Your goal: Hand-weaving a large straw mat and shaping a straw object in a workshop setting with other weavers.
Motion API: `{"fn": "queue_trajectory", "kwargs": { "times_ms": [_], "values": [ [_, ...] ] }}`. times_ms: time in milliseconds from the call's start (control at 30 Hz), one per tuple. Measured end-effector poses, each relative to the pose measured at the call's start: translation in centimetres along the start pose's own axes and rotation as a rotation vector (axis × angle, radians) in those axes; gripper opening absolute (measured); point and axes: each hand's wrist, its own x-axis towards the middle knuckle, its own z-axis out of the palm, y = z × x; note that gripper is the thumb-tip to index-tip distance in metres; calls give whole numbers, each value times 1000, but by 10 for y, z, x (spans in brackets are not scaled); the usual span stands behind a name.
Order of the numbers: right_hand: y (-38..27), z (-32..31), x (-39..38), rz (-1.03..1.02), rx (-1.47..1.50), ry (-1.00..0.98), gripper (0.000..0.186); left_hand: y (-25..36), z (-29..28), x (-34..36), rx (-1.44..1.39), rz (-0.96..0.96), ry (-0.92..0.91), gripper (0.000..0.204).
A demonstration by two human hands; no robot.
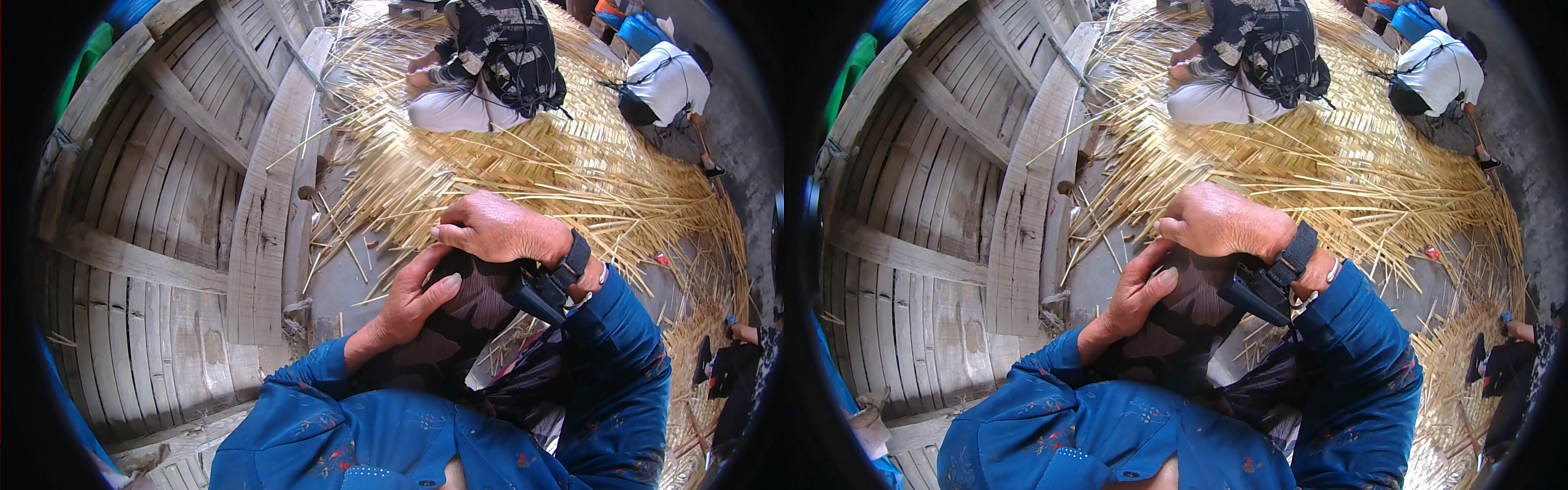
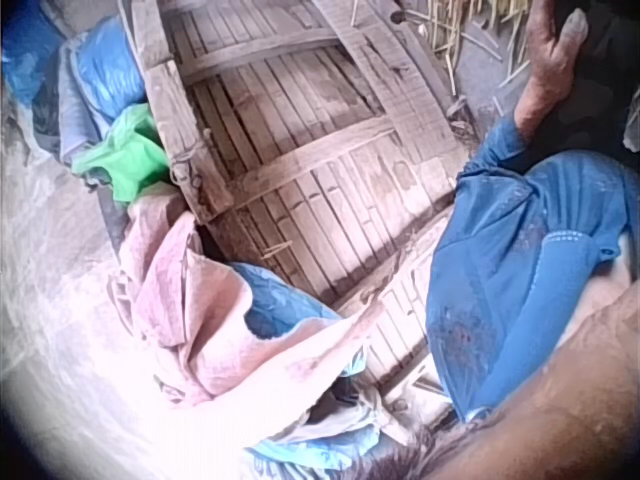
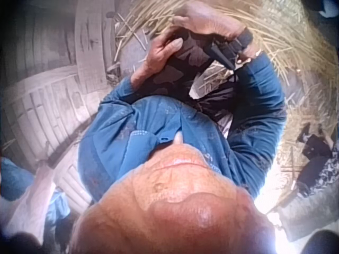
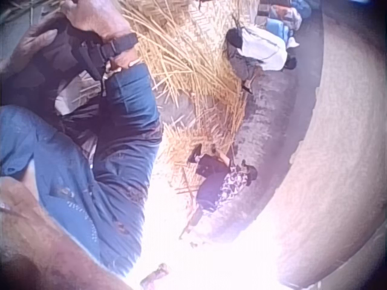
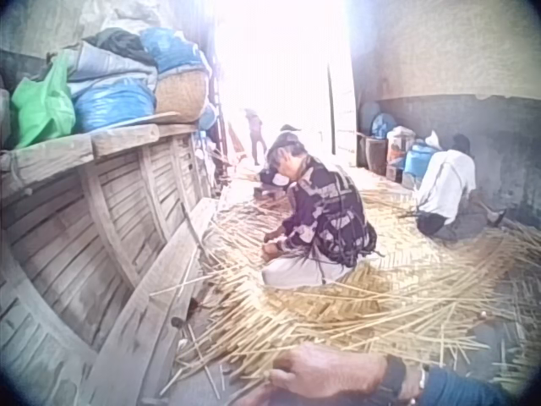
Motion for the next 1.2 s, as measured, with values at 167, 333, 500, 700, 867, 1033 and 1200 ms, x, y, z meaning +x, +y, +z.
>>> {"fn": "queue_trajectory", "kwargs": {
  "times_ms": [167, 333, 500, 700, 867, 1033, 1200],
  "values": [
    [0, 0, 0, 6, 3, -2, 36, 0, 0, 0, 1, 14, 3, 56],
    [-4, 0, 0, 5, 10, 5, 36, 1, 1, 0, 8, 30, 5, 56],
    [-5, -1, -2, 74, 12, 0, 34, -1, 1, 1, 38, 37, 26, 56],
    [0, 3, 2, 76, -14, 22, 35, -5, 0, -3, 44, 38, 61, 60],
    [3, 7, 1, 39, -2, 56, 35, 2, 3, -1, -4, 28, 31, 59],
    [2, 4, -1, 19, -8, 56, 35, 0, 3, -1, -37, 9, 28, 59],
    [-1, 3, -3, 34, 20, 55, 35, -1, 1, -1, -14, 31, 14, 59]
  ]
}}
